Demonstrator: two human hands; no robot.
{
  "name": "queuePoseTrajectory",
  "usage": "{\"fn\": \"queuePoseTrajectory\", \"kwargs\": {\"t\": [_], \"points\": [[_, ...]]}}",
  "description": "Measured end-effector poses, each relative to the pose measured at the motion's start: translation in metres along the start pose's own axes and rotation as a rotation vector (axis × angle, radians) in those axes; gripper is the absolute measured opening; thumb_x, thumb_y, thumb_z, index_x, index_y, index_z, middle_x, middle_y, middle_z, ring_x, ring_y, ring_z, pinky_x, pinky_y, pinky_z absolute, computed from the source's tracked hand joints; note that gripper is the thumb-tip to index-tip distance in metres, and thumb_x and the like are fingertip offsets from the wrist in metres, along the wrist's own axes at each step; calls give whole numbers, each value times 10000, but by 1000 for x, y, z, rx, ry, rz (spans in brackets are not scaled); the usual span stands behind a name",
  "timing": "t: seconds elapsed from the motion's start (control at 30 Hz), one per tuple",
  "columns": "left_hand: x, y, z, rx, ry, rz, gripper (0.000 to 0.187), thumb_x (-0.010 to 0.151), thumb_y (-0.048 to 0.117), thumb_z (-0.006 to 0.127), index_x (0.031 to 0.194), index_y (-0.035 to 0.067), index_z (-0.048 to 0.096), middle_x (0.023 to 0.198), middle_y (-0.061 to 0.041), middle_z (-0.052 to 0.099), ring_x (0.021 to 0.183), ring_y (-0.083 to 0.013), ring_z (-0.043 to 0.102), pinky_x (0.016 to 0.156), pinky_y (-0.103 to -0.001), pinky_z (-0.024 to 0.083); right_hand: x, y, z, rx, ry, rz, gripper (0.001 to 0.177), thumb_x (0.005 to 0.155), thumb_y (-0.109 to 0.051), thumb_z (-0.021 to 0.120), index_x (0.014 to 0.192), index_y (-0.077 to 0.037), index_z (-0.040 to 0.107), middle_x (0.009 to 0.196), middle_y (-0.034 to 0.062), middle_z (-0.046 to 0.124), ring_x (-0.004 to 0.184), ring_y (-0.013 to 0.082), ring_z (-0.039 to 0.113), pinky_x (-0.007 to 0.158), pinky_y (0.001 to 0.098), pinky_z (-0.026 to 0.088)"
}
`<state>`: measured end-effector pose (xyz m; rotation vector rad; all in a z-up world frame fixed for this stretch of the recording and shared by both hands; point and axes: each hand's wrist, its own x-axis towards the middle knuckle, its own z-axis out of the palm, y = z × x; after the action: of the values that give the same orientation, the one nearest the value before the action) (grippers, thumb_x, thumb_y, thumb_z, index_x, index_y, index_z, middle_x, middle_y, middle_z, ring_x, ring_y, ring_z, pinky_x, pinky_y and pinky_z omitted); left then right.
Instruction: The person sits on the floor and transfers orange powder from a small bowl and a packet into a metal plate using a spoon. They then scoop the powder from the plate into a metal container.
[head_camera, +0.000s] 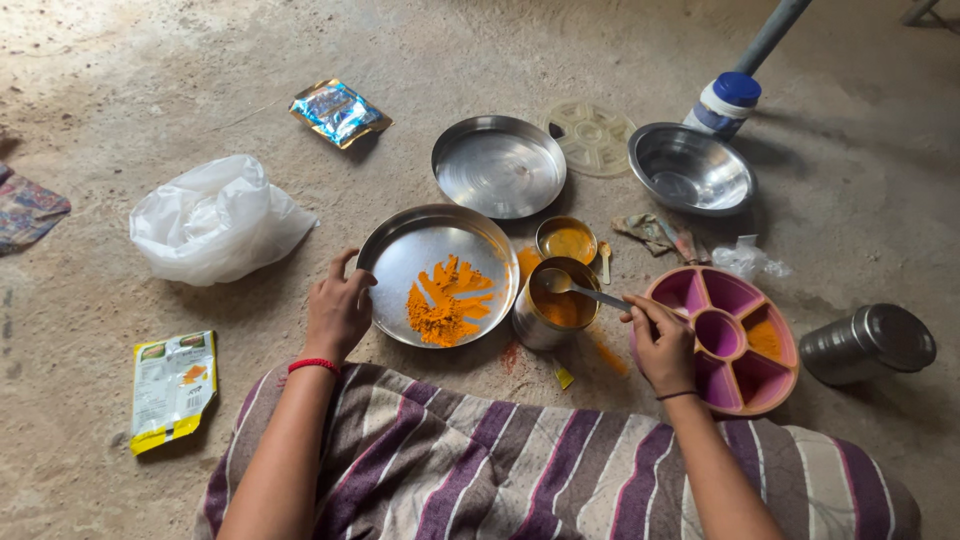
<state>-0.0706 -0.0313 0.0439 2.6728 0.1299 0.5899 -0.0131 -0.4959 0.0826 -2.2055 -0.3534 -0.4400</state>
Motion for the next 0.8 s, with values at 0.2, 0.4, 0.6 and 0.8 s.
{"fn": "queuePoseTrajectory", "kwargs": {"t": [0.2,0.4,0.6,0.8], "points": [[-2,2,-1,-5,-10,29,223,808,56,702,1010,149,690,1503,-97,492,1164,-344,621,1001,-471,454,-2,15,0,-14,-47,13,241,924,-103,717,1156,-51,755,931,79,791,841,147,777,704,266,591],[-3,2,-1,-3,-12,39,225,807,56,699,1013,145,689,1499,-107,490,1149,-335,628,987,-463,459,-5,14,3,43,-45,215,180,935,-122,729,1089,-46,782,878,49,804,641,92,694,600,245,556],[-2,2,0,-8,-29,29,229,804,58,700,1015,148,696,1499,-116,488,1120,-331,632,964,-452,471,-5,15,0,252,69,83,166,985,-136,691,1079,-22,766,939,37,790,650,43,642,601,211,527],[0,1,1,2,-5,41,230,801,47,694,1007,149,701,1495,-117,496,1138,-332,637,973,-439,459,-5,19,0,101,45,125,187,999,-172,679,1029,-14,776,877,36,777,636,58,629,571,206,505]]}}
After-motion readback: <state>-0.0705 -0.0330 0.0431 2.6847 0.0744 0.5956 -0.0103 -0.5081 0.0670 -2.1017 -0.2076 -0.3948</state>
